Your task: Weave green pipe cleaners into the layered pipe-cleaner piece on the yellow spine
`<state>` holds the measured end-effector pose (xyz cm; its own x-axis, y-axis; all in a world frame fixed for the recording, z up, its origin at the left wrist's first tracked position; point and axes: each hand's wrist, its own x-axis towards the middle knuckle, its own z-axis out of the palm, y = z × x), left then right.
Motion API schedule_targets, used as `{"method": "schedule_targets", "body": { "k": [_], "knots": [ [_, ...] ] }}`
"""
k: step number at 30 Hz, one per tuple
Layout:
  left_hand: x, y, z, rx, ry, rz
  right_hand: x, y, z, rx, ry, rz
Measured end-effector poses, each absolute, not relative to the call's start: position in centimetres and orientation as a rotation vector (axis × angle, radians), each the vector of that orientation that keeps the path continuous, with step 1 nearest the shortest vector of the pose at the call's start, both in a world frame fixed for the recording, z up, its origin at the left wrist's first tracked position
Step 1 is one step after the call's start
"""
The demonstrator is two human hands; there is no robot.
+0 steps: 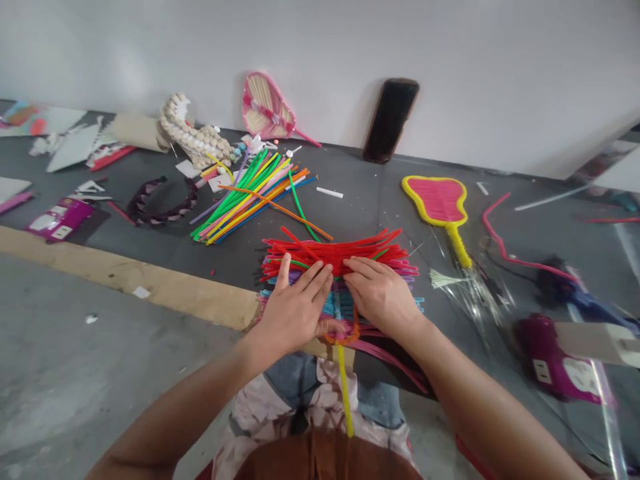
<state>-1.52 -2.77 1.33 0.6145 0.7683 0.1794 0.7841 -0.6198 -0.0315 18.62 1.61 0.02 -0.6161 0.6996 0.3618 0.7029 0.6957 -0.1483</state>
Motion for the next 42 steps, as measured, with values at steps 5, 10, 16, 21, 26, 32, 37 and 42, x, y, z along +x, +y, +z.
{"method": "schedule_targets", "body": {
  "k": [5,10,16,21,26,32,37,42],
  "knots": [
    [-1.4,-2.6,2.1,-2.729,-1.381,-0.261,18.6,1.7,-0.1,-1.094,-2.487,-0.029],
    [-0.8,-2.2,2.3,-2.607,-1.513,-0.421,18.4,1.6,0.2,-1.143,-2.433,-0.058],
    [-0.5,-2.4,1.7,-2.562,-1.472,-0.470,17.9,1.6,0.5,-1.220,-2.432,-0.108],
    [-0.6,-2.7,1.6,-2.567,-1.490,-0.448,17.6,1.8,0.7,-1.212,-2.439,-0.132],
    [-0.3,-2.9,1.1,-2.534,-1.520,-0.468,17.5,1.8,0.6,-1.234,-2.448,-0.113],
    [-0.1,-2.9,1.0,-2.542,-1.542,-0.408,17.5,1.8,0.4,-1.250,-2.430,-0.111],
    [-0.1,-2.9,1.1,-2.543,-1.558,-0.403,17.6,1.9,0.5,-1.259,-2.443,-0.088],
    [0.0,-3.0,1.1,-2.546,-1.539,-0.372,17.4,1.7,0.5,-1.257,-2.443,-0.082]
  ]
}}
